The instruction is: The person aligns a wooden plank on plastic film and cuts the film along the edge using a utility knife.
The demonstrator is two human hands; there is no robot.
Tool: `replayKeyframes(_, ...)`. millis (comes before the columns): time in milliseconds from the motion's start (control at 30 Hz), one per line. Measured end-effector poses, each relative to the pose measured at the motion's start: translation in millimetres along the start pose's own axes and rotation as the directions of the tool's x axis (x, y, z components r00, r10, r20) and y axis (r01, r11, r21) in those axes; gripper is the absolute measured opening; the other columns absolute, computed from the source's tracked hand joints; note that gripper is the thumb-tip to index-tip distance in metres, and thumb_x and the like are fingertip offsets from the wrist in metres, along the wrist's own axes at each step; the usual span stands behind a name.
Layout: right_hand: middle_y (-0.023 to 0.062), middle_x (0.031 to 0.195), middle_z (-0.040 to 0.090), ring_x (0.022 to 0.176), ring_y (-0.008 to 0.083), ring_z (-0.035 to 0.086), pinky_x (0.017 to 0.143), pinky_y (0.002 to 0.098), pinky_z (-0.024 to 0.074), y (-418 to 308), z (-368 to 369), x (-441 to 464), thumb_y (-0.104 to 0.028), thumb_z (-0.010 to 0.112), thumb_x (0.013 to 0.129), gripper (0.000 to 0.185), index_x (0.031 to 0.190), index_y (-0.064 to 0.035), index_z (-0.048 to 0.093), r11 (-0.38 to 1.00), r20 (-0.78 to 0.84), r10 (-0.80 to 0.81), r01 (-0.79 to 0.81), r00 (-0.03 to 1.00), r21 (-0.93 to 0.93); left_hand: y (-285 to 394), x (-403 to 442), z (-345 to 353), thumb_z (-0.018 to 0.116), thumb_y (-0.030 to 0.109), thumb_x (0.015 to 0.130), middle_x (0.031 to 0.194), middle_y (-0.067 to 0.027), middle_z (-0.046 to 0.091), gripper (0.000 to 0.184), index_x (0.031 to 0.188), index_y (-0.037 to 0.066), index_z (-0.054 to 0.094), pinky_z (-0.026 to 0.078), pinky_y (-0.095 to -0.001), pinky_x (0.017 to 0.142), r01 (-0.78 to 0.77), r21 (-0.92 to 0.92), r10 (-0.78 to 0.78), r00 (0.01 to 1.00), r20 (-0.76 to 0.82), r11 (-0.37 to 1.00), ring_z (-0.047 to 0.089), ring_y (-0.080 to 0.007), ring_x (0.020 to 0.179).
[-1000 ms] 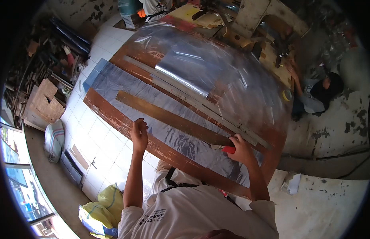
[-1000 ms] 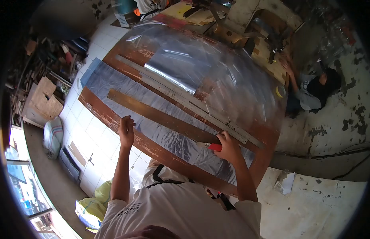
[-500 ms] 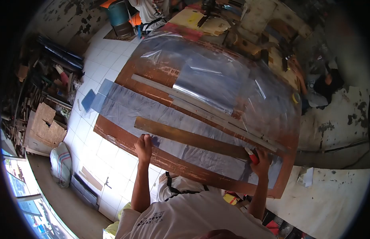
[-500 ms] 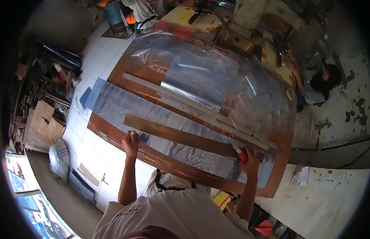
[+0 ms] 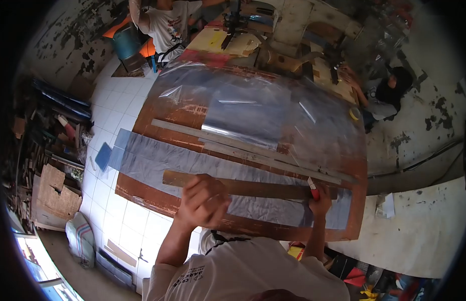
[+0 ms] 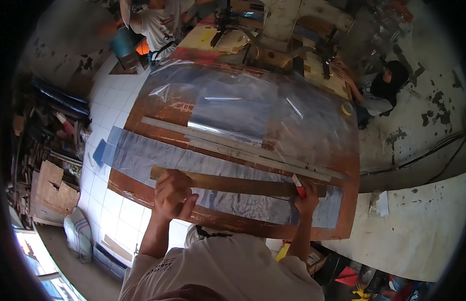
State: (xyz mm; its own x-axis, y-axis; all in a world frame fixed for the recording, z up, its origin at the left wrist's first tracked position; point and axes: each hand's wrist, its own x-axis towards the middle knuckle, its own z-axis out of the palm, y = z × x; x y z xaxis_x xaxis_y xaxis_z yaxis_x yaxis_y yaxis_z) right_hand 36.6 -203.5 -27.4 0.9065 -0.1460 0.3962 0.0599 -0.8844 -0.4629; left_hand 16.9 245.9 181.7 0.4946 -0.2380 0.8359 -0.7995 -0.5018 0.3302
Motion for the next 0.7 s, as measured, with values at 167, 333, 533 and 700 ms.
replayKeyframes(167, 0.0085, 0.121, 0.068, 0.115, 0.0337, 0.065, 0.094, 0.0417, 0.0545, 5, 1, -2, -0.006, 0.061, 0.060, 0.057, 0.115, -0.0161, 0.072, 1.000, 0.004, -0.013, 0.013, 1.000, 0.007, 71, 113, -21, 0.082, 0.030, 0.083, 0.081, -0.0065, 0.070, 0.033, 0.086, 0.012, 0.054, 0.048, -0.0324, 0.054, -0.256, -0.106, 0.265, 0.961, 0.079, 0.961, 0.066, -0.0190, 0.060)
replayKeyframes(333, 0.0057, 0.122, 0.067, 0.114, 0.0330, 0.064, 0.093, 0.0435, 0.0550, 3, -1, -1, -0.008, 0.064, 0.062, 0.056, 0.117, -0.0184, 0.072, 1.000, 0.026, 0.019, -0.019, 0.999, -0.012, 119, 145, -25, 0.078, 0.032, 0.084, 0.083, -0.0023, 0.070, 0.024, 0.086, 0.020, 0.057, 0.047, -0.0287, 0.056, -0.232, 0.045, 0.230, 0.972, 0.059, 0.972, 0.064, -0.0149, 0.062)
replayKeyframes(533, 0.0065, 0.123, 0.067, 0.112, 0.0335, 0.066, 0.092, 0.0442, 0.0555, 31, 17, -5, -0.007, 0.063, 0.063, 0.057, 0.119, -0.0189, 0.071, 1.000, 0.057, 0.007, -0.008, 0.998, 0.003, 104, 128, 23, 0.075, 0.019, 0.073, 0.082, 0.0022, 0.060, 0.021, 0.091, 0.013, 0.065, 0.047, -0.0284, 0.066, -0.329, 0.112, 0.249, 0.861, 0.443, 0.938, 0.057, -0.0124, 0.072)
replayKeyframes(700, 0.0118, 0.129, 0.066, 0.116, 0.0377, 0.065, 0.094, 0.0451, 0.0552, 22, 13, -6, -0.006, 0.058, 0.065, 0.055, 0.119, -0.0129, 0.069, 0.991, -0.001, -0.114, 0.114, 0.993, -0.064, 55, 26, 73, 0.073, 0.026, 0.086, 0.094, -0.0074, 0.067, 0.031, 0.111, 0.009, 0.066, 0.051, -0.0381, 0.085, 0.056, -0.143, 0.050, 0.765, 0.642, 0.988, 0.066, -0.0248, 0.090)
